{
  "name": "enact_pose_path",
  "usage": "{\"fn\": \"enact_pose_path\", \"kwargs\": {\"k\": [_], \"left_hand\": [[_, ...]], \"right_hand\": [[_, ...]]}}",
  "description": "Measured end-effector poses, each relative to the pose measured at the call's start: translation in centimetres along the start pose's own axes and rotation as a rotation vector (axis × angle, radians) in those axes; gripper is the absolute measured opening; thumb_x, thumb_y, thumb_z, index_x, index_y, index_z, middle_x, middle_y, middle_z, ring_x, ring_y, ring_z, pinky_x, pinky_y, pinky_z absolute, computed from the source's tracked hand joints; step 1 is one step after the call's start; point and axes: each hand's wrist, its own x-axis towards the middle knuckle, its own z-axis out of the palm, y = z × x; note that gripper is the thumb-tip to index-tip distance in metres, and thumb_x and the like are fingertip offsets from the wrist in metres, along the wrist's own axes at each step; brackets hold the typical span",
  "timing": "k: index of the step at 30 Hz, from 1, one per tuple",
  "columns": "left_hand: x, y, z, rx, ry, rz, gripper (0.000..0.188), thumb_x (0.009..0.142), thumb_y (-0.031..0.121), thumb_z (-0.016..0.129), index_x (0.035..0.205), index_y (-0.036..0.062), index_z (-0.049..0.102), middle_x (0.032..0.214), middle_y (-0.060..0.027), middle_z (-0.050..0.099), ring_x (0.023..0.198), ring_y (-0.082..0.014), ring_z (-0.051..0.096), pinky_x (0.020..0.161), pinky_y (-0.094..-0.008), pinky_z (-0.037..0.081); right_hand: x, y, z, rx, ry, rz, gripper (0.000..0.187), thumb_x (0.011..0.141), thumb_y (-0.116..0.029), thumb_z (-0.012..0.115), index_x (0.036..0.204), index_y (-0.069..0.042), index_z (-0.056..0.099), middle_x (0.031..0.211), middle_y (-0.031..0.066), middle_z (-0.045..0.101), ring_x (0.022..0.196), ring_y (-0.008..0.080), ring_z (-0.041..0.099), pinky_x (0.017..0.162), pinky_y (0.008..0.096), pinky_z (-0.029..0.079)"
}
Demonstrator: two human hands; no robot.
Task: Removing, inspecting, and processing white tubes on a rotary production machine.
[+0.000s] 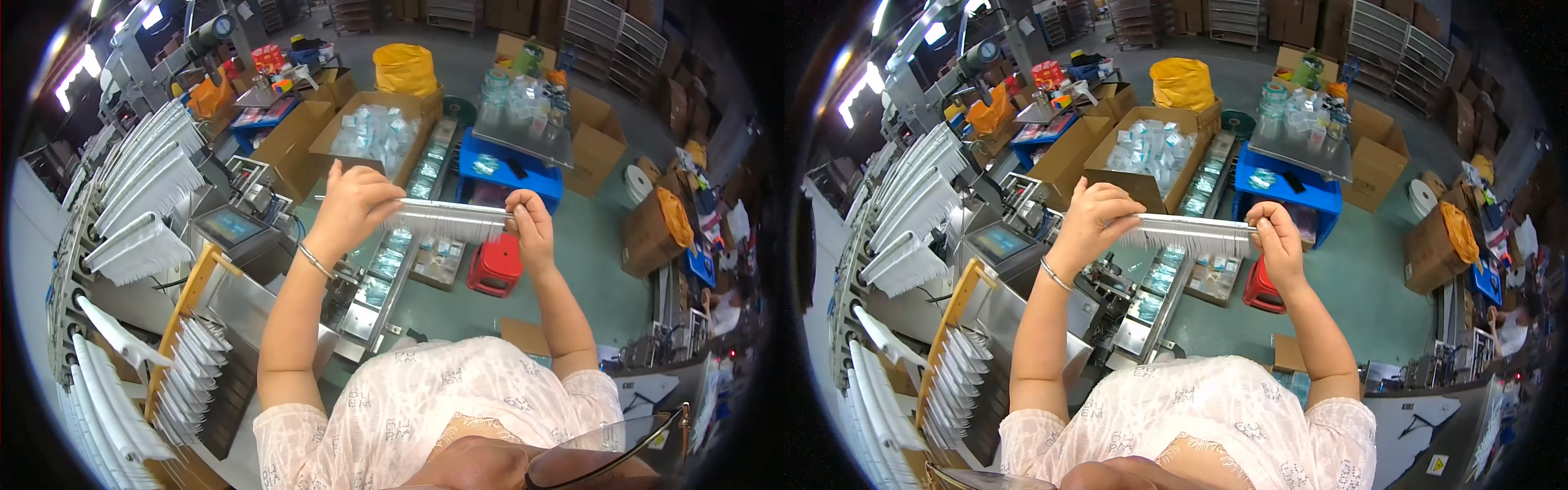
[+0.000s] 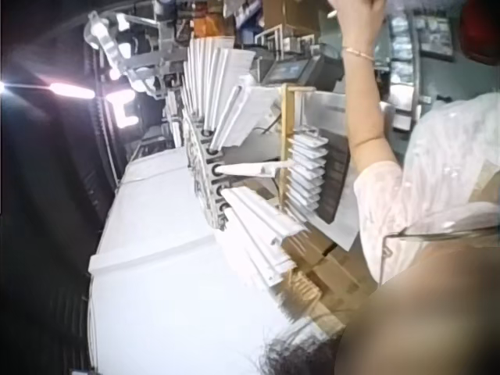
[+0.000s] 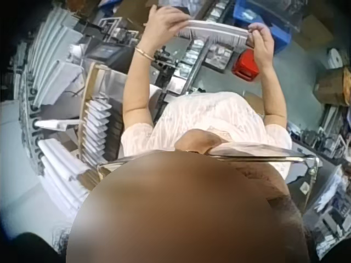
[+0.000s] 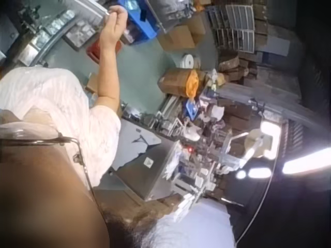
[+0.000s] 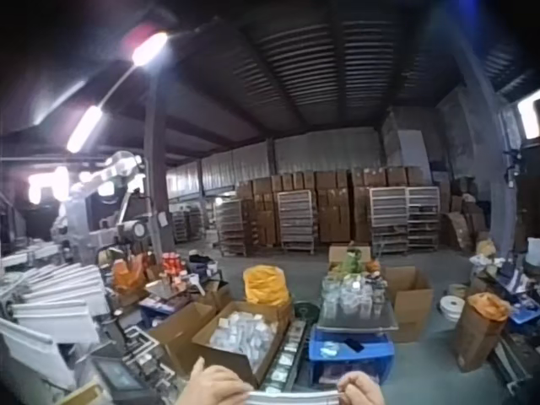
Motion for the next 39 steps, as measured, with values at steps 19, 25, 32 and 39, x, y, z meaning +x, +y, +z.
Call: {"fn": "enact_pose_path", "kwargs": {"k": [19, 25, 32, 39], "left_hand": [[-3.2, -13.8, 1.6, -0.79, 0.678, -0.762, 0.022, 0.082, 0.007, 0.048, 0.104, 0.0026, 0.051, 0.064, 0.0031, 0.047, 0.058, -0.0036, 0.042, 0.053, -0.0174, 0.035], [-2.5, -17.5, 1.2, -0.873, 0.879, -0.879, 0.02, 0.084, 0.011, 0.048, 0.101, 0.0031, 0.052, 0.06, 0.0046, 0.043, 0.052, -0.0019, 0.038, 0.048, -0.0157, 0.033], [-0.2, -20.5, 0.2, -0.894, 1.059, -1.019, 0.015, 0.08, 0.008, 0.048, 0.093, 0.0026, 0.053, 0.059, 0.0031, 0.044, 0.045, -0.0025, 0.035, 0.042, -0.0169, 0.031], [0.5, -22.2, -0.9, -0.81, 1.17, -1.046, 0.017, 0.079, 0.003, 0.043, 0.092, -0.0001, 0.052, 0.062, 0.001, 0.046, 0.046, -0.0031, 0.036, 0.043, -0.0176, 0.034]], "right_hand": [[22.3, 12.4, 3.4, 0.19, -0.352, 0.152, 0.015, 0.09, -0.019, 0.041, 0.094, -0.007, 0.047, 0.064, -0.0053, 0.037, 0.045, 0.0014, 0.029, 0.04, 0.016, 0.021], [30.1, 15.7, 7.9, 0.213, -0.55, 0.076, 0.016, 0.089, -0.019, 0.044, 0.096, -0.005, 0.047, 0.068, -0.004, 0.042, 0.051, 0.0019, 0.036, 0.045, 0.0138, 0.026], [37.5, 19.0, 11.1, 0.243, -0.678, 0.07, 0.012, 0.087, -0.014, 0.045, 0.096, -0.006, 0.048, 0.068, -0.0032, 0.043, 0.055, 0.0023, 0.041, 0.046, 0.0135, 0.028], [41.1, 22.1, 16.0, 0.501, -0.814, 0.317, 0.019, 0.089, -0.022, 0.041, 0.087, -0.005, 0.047, 0.068, 0.0045, 0.05, 0.049, 0.0069, 0.038, 0.044, 0.0192, 0.029]]}}
